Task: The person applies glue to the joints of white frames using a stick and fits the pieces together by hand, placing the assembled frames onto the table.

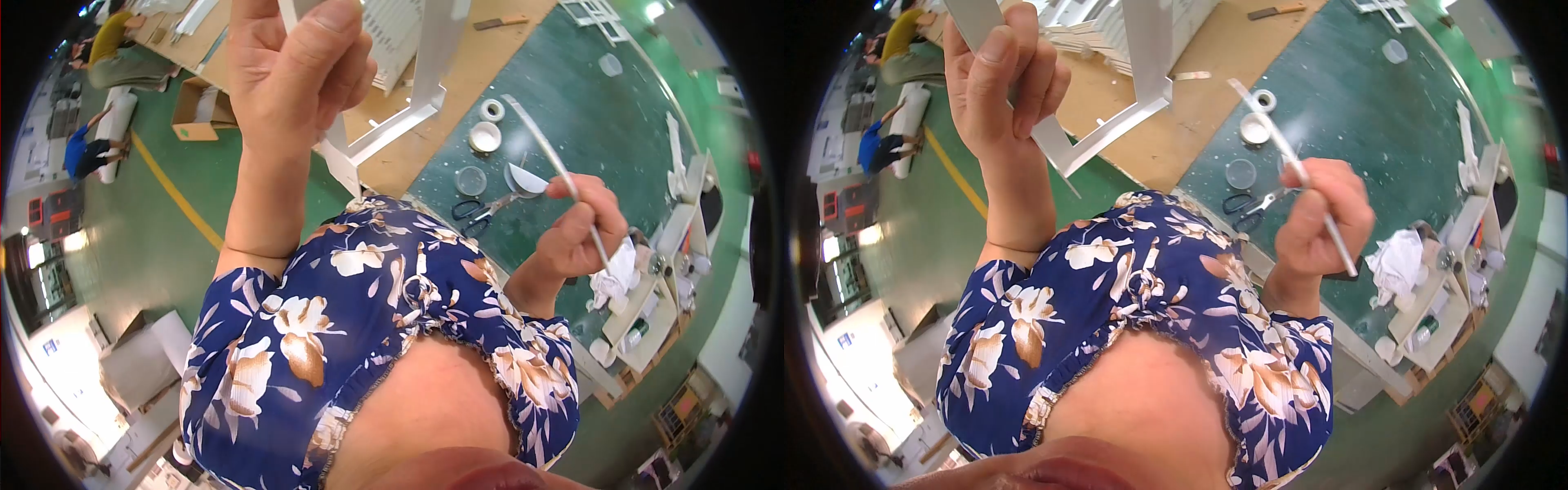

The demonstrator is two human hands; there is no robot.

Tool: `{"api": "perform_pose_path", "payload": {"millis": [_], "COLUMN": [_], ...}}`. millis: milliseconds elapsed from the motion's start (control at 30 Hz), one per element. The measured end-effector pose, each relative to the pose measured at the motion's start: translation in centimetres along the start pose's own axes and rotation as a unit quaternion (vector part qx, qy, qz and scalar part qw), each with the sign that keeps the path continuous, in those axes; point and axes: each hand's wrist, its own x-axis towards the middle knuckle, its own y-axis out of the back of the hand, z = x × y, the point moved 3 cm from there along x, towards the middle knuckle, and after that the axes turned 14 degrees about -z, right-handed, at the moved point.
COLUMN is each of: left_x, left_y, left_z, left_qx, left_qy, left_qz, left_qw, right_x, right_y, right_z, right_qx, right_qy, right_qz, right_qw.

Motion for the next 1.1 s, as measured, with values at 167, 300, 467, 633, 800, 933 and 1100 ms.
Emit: {"api": "perform_pose_path", "payload": {"millis": [167,300,467,633,800,933,1100], "left_x": [4.5,5.5,6.3,7.0,8.2,9.0,9.4], "left_y": [-1.9,-3.6,-5.0,-5.6,-6.2,-6.2,-6.8], "left_z": [-4.9,-5.9,-5.8,-5.3,-0.3,0.7,0.5], "left_qx": [-0.378,-0.643,-0.651,-0.635,-0.319,-0.121,-0.115], "left_qy": [-0.188,-0.320,-0.308,-0.304,-0.082,0.048,0.038], "left_qz": [-0.248,-0.372,-0.376,-0.387,-0.350,-0.290,-0.359], "left_qw": [0.872,0.588,0.583,0.595,0.877,0.948,0.925], "right_x": [-1.4,-2.0,-2.0,-1.6,0.7,2.7,4.0], "right_y": [4.5,6.5,7.4,7.4,6.8,5.3,5.0], "right_z": [-0.3,-0.9,-1.5,-2.2,-4.4,-5.3,-4.7], "right_qx": [-0.118,-0.179,-0.216,-0.194,-0.047,-0.005,0.018], "right_qy": [-0.089,-0.129,-0.151,-0.122,-0.012,-0.012,-0.037], "right_qz": [0.104,0.146,0.150,0.156,0.068,0.019,-0.063], "right_qw": [0.984,0.964,0.953,0.961,0.997,1.000,0.997]}}
